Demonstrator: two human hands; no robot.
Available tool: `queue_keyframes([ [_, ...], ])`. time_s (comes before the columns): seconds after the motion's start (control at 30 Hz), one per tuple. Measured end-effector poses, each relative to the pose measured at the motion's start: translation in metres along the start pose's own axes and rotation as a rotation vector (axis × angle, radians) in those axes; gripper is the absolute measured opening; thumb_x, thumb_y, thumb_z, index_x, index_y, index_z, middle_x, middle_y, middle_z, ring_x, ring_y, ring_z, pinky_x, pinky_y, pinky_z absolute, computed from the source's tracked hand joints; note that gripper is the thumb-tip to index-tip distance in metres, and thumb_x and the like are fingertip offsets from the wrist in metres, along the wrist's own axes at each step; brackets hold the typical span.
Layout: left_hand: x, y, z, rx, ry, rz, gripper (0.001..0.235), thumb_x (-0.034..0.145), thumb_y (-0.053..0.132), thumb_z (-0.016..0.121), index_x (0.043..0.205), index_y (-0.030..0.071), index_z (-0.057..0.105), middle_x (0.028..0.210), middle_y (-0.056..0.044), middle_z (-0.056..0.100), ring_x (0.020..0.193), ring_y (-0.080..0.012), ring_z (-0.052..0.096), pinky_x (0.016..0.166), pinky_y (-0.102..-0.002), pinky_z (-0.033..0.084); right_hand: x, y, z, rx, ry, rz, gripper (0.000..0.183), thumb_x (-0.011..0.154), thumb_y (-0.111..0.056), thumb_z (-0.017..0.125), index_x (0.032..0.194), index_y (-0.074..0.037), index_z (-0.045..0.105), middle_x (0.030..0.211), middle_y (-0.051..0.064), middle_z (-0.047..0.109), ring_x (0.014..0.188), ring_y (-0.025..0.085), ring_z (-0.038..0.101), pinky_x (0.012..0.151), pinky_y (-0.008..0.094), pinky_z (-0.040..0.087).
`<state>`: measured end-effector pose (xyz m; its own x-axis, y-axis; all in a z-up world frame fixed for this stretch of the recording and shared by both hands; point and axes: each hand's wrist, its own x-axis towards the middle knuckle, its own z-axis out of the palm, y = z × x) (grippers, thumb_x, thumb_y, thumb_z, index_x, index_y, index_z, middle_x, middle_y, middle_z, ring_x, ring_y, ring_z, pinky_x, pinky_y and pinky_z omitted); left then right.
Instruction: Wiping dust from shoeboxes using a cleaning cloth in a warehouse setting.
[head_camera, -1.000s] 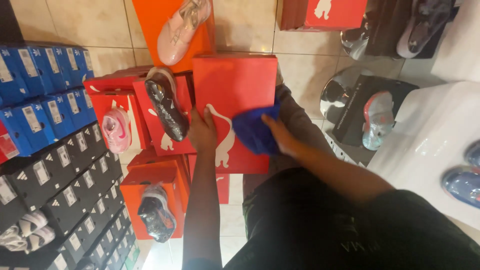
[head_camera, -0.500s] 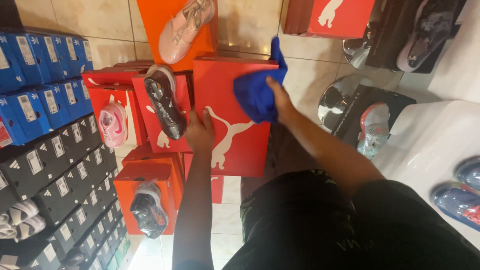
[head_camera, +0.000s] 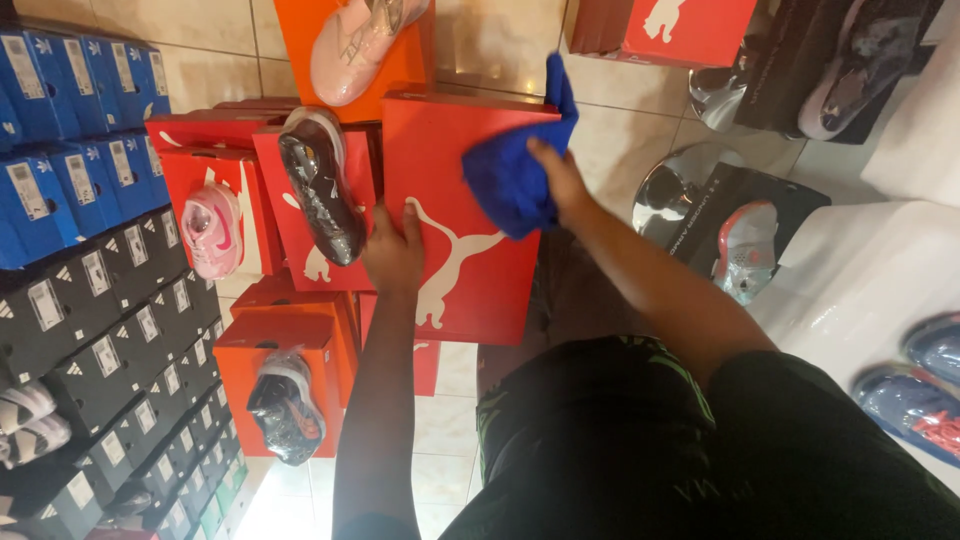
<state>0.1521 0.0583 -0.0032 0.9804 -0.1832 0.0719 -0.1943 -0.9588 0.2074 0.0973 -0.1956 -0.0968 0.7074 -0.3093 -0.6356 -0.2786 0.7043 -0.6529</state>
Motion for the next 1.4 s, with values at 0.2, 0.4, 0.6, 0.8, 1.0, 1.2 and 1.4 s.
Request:
queue_keyframes([
  [0.2, -0.002, -0.005, 0.011, 0.055, -0.099, -0.091, 0.048, 0.106, 0.059, 0.042, 0.137, 0.024, 0.051, 0.087, -0.017, 0.074, 0.078, -0.0440, 0.074, 0.074, -0.060, 0.058, -0.053, -0.019, 0.017, -0.157, 0.090, 0.086, 0.082, 0.088, -0.068, 0.073, 0.145, -0.013, 0.054, 0.131, 0.020, 0.066, 0.124, 0.037, 0.065, 0.106, 0.054, 0.050],
  [0.4, -0.001, 0.006, -0.001, 0.068, -0.244, -0.190, 0.052, 0.106, 0.065, 0.032, 0.141, 0.028, 0.044, 0.096, -0.017, 0.074, 0.086, -0.0452, 0.074, 0.081, -0.061, 0.057, -0.146, 0.074, -0.003, -0.135, 0.054, 0.219, 0.072, 0.093, -0.046, 0.078, 0.144, -0.001, 0.054, 0.135, 0.022, 0.060, 0.126, 0.035, 0.055, 0.110, 0.059, 0.039],
  [0.6, 0.003, 0.013, -0.013, -0.020, -0.238, -0.158, 0.051, 0.107, 0.060, 0.039, 0.138, 0.021, 0.049, 0.097, -0.021, 0.074, 0.087, -0.0487, 0.073, 0.081, -0.062, 0.057, -0.073, -0.030, 0.025, -0.358, 0.112, 0.130, 0.089, 0.082, -0.073, 0.074, 0.146, -0.016, 0.050, 0.132, 0.020, 0.066, 0.126, 0.038, 0.064, 0.114, 0.056, 0.039],
  [0.8, 0.006, 0.022, -0.017, -0.025, -0.262, -0.200, 0.052, 0.107, 0.063, 0.034, 0.141, 0.027, 0.048, 0.106, -0.019, 0.074, 0.095, -0.0493, 0.072, 0.088, -0.064, 0.054, -0.029, -0.068, 0.033, -0.153, 0.112, 0.010, 0.093, 0.085, -0.068, 0.076, 0.141, 0.003, 0.056, 0.128, 0.027, 0.066, 0.121, 0.040, 0.064, 0.098, 0.057, 0.053],
  [1.0, 0.018, 0.020, -0.025, -0.032, -0.364, -0.259, 0.054, 0.106, 0.065, 0.028, 0.142, 0.029, 0.045, 0.114, -0.018, 0.074, 0.104, -0.0475, 0.071, 0.092, -0.062, 0.053, -0.177, 0.021, 0.043, -0.207, 0.093, 0.157, 0.075, 0.095, -0.053, 0.070, 0.146, 0.001, 0.053, 0.142, 0.027, 0.058, 0.136, 0.040, 0.052, 0.116, 0.058, 0.037],
  [1.2, 0.021, 0.026, -0.027, -0.039, -0.285, -0.241, 0.050, 0.104, 0.068, 0.031, 0.129, 0.031, 0.052, 0.099, -0.017, 0.077, 0.096, -0.0432, 0.074, 0.085, -0.057, 0.057, -0.178, 0.098, 0.016, -0.197, 0.069, 0.077, 0.065, 0.094, -0.042, 0.080, 0.143, -0.005, 0.057, 0.132, 0.019, 0.063, 0.124, 0.032, 0.057, 0.110, 0.054, 0.044],
  [1.4, 0.018, 0.024, -0.020, -0.148, -0.223, -0.106, 0.064, 0.102, 0.061, 0.031, 0.136, 0.009, 0.048, 0.096, -0.023, 0.075, 0.085, -0.0515, 0.068, 0.066, -0.064, 0.049, -0.026, -0.037, 0.004, 0.006, -0.012, 0.032, 0.065, 0.076, -0.046, 0.075, 0.126, -0.007, 0.066, 0.117, 0.015, 0.078, 0.104, 0.029, 0.079, 0.095, 0.045, 0.067],
])
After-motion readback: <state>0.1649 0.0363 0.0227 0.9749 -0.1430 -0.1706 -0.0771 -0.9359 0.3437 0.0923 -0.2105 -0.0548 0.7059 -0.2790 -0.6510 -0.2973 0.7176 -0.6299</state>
